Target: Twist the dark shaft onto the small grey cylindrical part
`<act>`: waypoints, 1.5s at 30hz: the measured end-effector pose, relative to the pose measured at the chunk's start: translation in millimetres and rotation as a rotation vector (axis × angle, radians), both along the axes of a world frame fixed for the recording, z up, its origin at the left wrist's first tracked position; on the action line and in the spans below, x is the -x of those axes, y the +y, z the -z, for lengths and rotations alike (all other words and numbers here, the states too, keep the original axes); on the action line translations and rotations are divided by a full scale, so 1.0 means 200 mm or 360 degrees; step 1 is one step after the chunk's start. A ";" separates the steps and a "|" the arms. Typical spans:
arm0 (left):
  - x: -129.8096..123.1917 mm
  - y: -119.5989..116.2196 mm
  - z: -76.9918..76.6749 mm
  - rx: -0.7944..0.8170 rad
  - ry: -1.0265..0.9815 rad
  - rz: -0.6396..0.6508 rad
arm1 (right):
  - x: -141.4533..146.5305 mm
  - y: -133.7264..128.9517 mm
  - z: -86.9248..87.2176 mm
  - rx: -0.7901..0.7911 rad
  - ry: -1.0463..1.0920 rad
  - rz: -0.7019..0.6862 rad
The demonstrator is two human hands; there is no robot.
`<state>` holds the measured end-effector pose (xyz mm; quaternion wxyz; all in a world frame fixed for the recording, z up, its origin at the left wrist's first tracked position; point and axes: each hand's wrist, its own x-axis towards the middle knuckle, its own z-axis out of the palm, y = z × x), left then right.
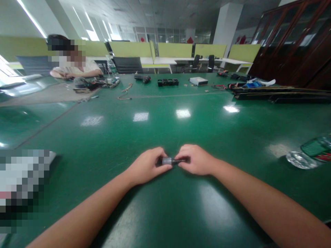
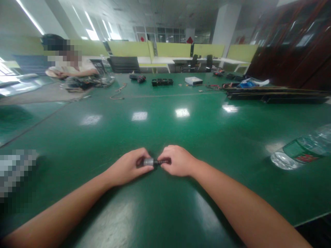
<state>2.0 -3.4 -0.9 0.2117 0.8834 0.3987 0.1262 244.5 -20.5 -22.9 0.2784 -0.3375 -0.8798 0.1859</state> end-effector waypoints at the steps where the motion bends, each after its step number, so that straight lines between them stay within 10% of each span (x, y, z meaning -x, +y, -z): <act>1: 0.00 0.00 0.00 0.0002 -0.0003 0.0000 | 0.00 0.00 0.00 -0.0004 -0.0003 0.0003; 45: 0.01 0.00 0.01 0.0039 -0.0025 -0.0008 | -0.04 -0.02 -0.04 0.0056 -0.0103 0.0099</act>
